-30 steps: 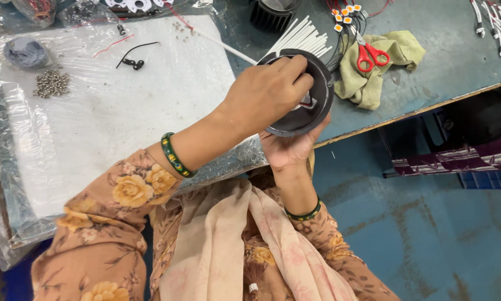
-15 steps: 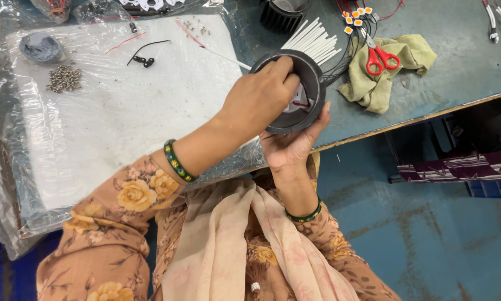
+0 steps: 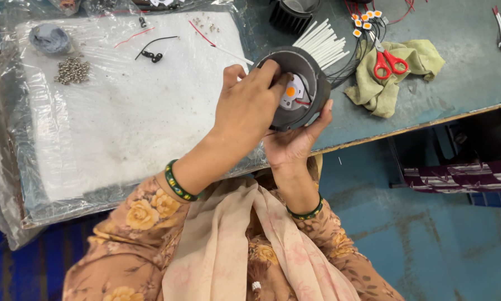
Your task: The person assembles an LED light fixture by applying thermal paste to a white plastic base, inserting an LED module, and securing it inside a black heat sink housing. They then use a screwdriver to fasten the assembly and insert a white plastic rod through the housing.
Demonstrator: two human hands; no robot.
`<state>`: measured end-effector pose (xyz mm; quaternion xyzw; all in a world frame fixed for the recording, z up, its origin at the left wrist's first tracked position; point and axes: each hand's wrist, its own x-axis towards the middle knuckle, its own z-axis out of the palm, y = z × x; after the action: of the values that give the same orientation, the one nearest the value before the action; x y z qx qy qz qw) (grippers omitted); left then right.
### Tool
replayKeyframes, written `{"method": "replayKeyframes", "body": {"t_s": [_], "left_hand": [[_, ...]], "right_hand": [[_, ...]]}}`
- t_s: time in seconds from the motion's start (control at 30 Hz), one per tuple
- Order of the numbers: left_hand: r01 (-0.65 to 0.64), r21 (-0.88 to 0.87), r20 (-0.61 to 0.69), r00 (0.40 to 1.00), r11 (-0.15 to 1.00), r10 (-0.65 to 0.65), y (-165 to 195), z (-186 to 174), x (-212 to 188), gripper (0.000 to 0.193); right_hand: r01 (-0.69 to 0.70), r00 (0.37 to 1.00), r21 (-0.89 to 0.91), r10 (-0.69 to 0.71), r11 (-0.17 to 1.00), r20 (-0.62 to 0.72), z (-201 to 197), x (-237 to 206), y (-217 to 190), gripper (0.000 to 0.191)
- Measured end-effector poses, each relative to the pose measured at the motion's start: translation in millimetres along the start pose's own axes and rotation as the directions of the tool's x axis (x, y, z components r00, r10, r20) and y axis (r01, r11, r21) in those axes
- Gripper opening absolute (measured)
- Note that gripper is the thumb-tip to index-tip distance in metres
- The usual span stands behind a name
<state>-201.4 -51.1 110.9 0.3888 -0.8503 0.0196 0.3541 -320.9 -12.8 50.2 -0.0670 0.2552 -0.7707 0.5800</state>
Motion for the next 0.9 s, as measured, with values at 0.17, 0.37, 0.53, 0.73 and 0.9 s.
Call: {"method": "replayKeyframes", "body": {"t_s": [0.17, 0.37, 0.53, 0.73, 0.9], "left_hand": [[0.102, -0.072, 0.010, 0.995, 0.992, -0.101, -3.3, 3.2, -0.3, 0.030], [0.040, -0.034, 0.057, 0.998, 0.999, -0.038, -5.5, -3.7, -1.6, 0.038], [-0.135, 0.119, -0.077, 0.987, 0.984, 0.145, -2.4, -15.9, -3.2, 0.048], [-0.282, 0.144, -0.041, 0.956, 0.949, 0.290, -11.1, -23.9, 2.6, 0.046], [-0.313, 0.055, -0.037, 0.948, 0.948, 0.316, -12.6, -25.7, 5.3, 0.044]], "right_hand": [[-0.022, 1.000, -0.046, 0.021, 0.999, -0.022, 4.5, -1.1, 5.9, 0.080], [0.039, 0.993, -0.040, -0.035, 0.998, 0.109, 9.9, 1.5, 3.2, 0.082], [-0.019, 0.971, -0.006, 0.020, 1.000, 0.237, 13.0, 3.4, -12.4, 0.084], [-0.098, 0.975, 0.020, 0.091, 0.995, 0.203, 12.1, 1.1, -13.5, 0.084], [-0.065, 0.980, -0.006, 0.065, 0.998, 0.188, 14.0, 1.1, -10.6, 0.080]]}}
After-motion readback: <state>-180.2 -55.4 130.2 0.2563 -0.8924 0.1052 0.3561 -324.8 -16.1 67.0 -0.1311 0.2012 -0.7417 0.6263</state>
